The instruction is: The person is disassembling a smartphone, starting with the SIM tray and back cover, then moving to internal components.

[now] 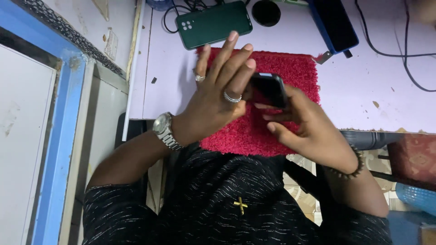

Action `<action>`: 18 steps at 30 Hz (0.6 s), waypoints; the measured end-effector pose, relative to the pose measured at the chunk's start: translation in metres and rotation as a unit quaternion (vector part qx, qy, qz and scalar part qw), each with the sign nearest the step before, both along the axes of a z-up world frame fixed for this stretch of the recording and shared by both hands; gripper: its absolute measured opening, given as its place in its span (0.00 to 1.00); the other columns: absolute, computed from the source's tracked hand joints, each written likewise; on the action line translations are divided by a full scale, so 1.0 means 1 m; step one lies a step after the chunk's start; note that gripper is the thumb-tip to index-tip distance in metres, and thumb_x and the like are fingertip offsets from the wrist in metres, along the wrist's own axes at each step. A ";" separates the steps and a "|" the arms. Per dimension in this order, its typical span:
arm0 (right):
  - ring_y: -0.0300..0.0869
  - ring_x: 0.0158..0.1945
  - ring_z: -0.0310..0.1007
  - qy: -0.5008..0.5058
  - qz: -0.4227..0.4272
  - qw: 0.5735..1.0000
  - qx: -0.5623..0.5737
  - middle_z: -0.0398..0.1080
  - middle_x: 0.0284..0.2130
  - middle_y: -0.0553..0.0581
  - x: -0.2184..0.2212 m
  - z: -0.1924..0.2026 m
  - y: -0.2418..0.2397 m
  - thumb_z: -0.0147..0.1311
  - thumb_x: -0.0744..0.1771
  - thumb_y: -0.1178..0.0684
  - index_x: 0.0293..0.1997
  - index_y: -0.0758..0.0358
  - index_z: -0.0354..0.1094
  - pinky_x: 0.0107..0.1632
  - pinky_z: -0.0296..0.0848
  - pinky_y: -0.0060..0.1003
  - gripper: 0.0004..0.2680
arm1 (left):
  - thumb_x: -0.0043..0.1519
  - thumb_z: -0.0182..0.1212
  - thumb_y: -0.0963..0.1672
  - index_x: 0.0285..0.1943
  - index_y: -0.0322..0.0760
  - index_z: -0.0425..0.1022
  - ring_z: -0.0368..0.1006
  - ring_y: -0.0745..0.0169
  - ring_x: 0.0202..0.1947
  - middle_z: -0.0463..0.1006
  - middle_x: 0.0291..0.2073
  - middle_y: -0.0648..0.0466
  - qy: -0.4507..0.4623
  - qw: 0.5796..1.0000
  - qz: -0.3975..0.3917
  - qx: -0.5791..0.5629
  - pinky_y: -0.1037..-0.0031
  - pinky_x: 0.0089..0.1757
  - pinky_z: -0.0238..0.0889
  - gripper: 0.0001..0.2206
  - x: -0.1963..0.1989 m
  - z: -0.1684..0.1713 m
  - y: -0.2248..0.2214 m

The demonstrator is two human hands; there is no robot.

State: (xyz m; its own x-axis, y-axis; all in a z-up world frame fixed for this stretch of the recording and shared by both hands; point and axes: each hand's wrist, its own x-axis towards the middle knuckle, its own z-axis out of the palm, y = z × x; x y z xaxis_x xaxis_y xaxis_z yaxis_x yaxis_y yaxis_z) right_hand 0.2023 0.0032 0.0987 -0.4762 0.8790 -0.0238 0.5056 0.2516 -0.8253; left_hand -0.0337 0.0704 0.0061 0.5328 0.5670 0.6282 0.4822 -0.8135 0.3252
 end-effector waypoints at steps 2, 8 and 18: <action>0.51 0.63 0.78 0.016 -0.003 1.000 0.001 0.69 0.62 0.67 0.004 0.006 -0.001 0.59 0.67 0.59 0.76 0.65 0.49 0.65 0.82 0.41 0.27 | 0.74 0.77 0.42 0.80 0.48 0.44 0.49 0.30 0.83 0.55 0.81 0.44 0.087 0.989 0.052 0.103 0.29 0.74 0.34 0.38 -0.002 0.012 0.004; 0.55 0.57 0.79 -0.071 -0.017 0.990 0.118 0.73 0.62 0.67 -0.007 -0.016 0.005 0.61 0.68 0.51 0.73 0.67 0.58 0.53 0.82 0.44 0.25 | 0.83 0.95 0.47 0.88 0.55 0.45 0.43 0.33 0.81 0.46 0.83 0.46 0.224 0.898 0.102 0.364 0.23 0.69 0.30 0.47 -0.016 0.013 0.007; 0.54 0.49 0.83 -0.096 0.025 0.976 0.195 0.80 0.53 0.64 0.000 -0.015 0.007 0.60 0.70 0.54 0.67 0.68 0.68 0.53 0.81 0.45 0.17 | 0.92 0.83 0.58 0.86 0.48 0.41 0.54 0.34 0.78 0.59 0.79 0.45 0.217 0.886 0.115 0.393 0.18 0.65 0.35 0.43 -0.010 0.004 0.013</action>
